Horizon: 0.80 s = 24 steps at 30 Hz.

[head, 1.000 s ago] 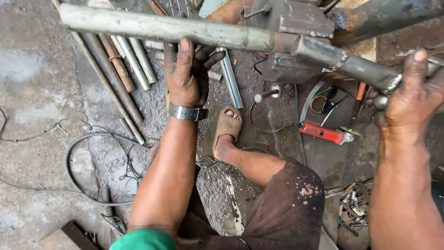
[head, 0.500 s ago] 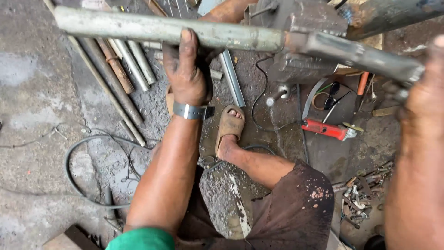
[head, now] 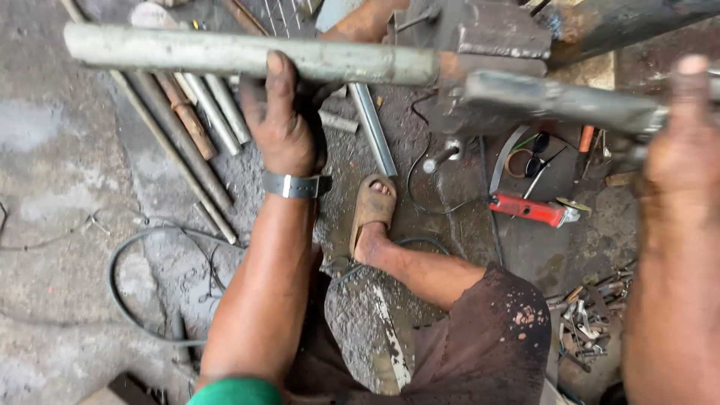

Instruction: The person hammers a small metal pipe to shape it, then inserts it into a longer pipe and secures the assembly in a bench vise. They later remove the assembly and handle additional metal pipes and a square tube, placing them on the floor.

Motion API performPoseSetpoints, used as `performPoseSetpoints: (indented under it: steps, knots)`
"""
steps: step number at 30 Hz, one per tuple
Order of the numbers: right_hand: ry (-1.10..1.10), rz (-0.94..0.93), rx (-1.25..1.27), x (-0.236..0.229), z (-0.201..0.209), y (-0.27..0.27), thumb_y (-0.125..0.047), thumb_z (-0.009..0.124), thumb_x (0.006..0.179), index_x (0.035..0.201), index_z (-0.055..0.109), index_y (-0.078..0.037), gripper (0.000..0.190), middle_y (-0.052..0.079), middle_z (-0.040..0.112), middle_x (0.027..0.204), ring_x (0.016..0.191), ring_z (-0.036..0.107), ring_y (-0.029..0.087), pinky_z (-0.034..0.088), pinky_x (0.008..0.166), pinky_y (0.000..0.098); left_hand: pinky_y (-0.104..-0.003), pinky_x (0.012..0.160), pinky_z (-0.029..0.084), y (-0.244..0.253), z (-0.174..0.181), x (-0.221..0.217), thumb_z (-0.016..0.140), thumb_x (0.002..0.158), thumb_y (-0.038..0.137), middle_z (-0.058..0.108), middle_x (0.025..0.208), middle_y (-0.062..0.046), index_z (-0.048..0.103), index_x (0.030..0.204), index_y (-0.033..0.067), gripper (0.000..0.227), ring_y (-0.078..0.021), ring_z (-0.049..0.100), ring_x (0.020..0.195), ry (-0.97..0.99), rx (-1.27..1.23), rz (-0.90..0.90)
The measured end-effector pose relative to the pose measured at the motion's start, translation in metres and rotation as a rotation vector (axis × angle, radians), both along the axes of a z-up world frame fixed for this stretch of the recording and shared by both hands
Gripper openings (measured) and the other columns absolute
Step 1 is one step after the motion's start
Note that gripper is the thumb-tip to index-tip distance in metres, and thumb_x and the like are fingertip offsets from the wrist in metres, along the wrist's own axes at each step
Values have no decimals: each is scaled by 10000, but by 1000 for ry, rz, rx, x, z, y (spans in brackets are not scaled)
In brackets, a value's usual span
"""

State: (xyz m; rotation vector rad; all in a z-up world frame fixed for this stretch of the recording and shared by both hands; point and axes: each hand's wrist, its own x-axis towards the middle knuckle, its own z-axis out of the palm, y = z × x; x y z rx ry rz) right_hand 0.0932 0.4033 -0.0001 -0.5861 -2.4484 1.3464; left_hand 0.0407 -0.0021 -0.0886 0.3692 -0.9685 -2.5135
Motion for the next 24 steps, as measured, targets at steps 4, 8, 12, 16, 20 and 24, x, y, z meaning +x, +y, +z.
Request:
performPoseSetpoints:
  steps: [4, 8, 12, 16, 20, 24]
  knots:
    - [-384, -132, -135, 3, 28, -41, -994, 478, 774, 1317, 512, -244, 926, -117, 775, 1050, 556, 588, -80, 495, 463, 70, -491, 698, 676, -2, 7, 9, 779, 926, 438, 651, 957, -83, 577, 1241, 105, 501, -269, 707, 897, -30, -42, -64]
    - [22, -34, -42, 2, 29, -67, -707, 597, 1056, 1241, 723, -150, 601, -26, 734, 931, 687, 701, 76, 655, 619, 231, -617, 769, 703, -18, -2, 3, 838, 887, 389, 659, 1309, -158, 545, 1414, 127, 657, -389, 679, 1194, -52, 19, -22]
    - [-337, -201, -183, 15, -13, 24, -959, 508, 788, 1191, 563, -300, 775, -139, 605, 819, 538, 534, -39, 381, 411, 123, -542, 730, 674, -15, 0, 10, 800, 933, 407, 662, 1137, -116, 595, 1309, 106, 524, -294, 677, 1030, -40, -23, 4]
    - [-90, -122, -36, -4, 22, -86, -727, 586, 1028, 1130, 681, -202, 543, -41, 672, 786, 575, 656, 63, 582, 491, 216, -521, 721, 676, -20, -9, -1, 801, 935, 373, 646, 1250, -149, 585, 1350, 115, 534, -355, 653, 1136, -16, 37, 52]
    - [-369, -211, 240, -4, 4, -1, -968, 417, 1009, 949, 611, -332, 668, -116, 597, 895, 836, 591, 51, 431, 692, 285, -616, 776, 666, -23, 1, 0, 833, 918, 388, 647, 1092, -139, 605, 1235, 65, 507, -317, 659, 1040, 28, -5, 60]
    - [-174, 22, -118, -13, -26, 15, -796, 454, 982, 1300, 545, -264, 626, -76, 554, 1105, 920, 517, 51, 378, 714, 237, -546, 741, 651, -19, -6, -6, 787, 966, 413, 676, 1179, -107, 609, 1345, 125, 509, -300, 666, 1070, 25, -21, 57]
